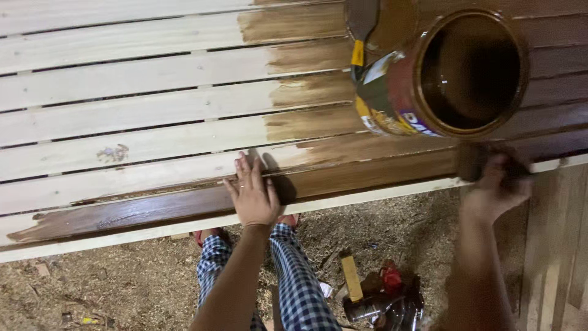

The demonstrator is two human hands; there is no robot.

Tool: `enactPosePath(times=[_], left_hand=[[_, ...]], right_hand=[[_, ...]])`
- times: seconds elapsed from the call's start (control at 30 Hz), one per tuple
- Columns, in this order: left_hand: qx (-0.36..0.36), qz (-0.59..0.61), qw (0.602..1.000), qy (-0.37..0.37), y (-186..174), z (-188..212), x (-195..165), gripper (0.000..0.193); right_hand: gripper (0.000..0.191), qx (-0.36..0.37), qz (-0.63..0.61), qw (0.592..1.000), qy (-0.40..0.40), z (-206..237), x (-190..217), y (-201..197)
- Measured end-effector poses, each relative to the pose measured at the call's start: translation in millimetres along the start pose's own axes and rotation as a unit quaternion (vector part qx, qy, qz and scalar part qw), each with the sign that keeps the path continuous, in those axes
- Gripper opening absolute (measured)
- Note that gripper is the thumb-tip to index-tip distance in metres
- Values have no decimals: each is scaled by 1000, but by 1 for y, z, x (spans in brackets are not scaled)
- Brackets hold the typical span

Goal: The person applies brown wood stain to a slatted wooden panel using a brush, dipping the brush into a stain can and brushing the liquid across the slats, working section by section to coat the bare wood. They reposition along the panel and reload the brush from the can as coverage progresses.

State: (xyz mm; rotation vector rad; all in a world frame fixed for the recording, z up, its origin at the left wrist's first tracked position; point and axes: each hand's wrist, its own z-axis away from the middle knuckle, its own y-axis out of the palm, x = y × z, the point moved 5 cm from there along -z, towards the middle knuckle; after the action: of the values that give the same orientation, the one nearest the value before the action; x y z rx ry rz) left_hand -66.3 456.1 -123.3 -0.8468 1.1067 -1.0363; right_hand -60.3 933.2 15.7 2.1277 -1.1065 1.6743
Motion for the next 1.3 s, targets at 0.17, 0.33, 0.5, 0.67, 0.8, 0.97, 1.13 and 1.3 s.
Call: enactPosePath(times=[0.17,0.33,0.5,0.67,0.8,0.97,1.13,1.3], left_hand=[[-9,-6,1000,-4,1,-1,0,69],[-21,29,999,-10,-3,2,-4,67],[-39,49,998,0,-9,1,-8,69],[-45,49,998,3,-8,0,-8,70],[-39,23,999,3,-9,-1,-7,70],[-17,39,999,-11,-17,-4,-7,71],[-8,11,1000,-10,-24,-8,-11,71],[26,-31,999,-14,-20,-11,-11,67]], right_hand=[[35,65,259,955,-132,8,5,-7],[47,67,399,914,-38,19,-60,1],[10,193,544,793,-195,119,-16,96],[17,170,217,918,-285,183,96,166],[4,248,-135,959,-10,115,146,155],[40,113,-107,966,208,-18,193,55],[30,79,72,992,64,-117,192,86],[31,272,110,945,146,-136,116,182]])
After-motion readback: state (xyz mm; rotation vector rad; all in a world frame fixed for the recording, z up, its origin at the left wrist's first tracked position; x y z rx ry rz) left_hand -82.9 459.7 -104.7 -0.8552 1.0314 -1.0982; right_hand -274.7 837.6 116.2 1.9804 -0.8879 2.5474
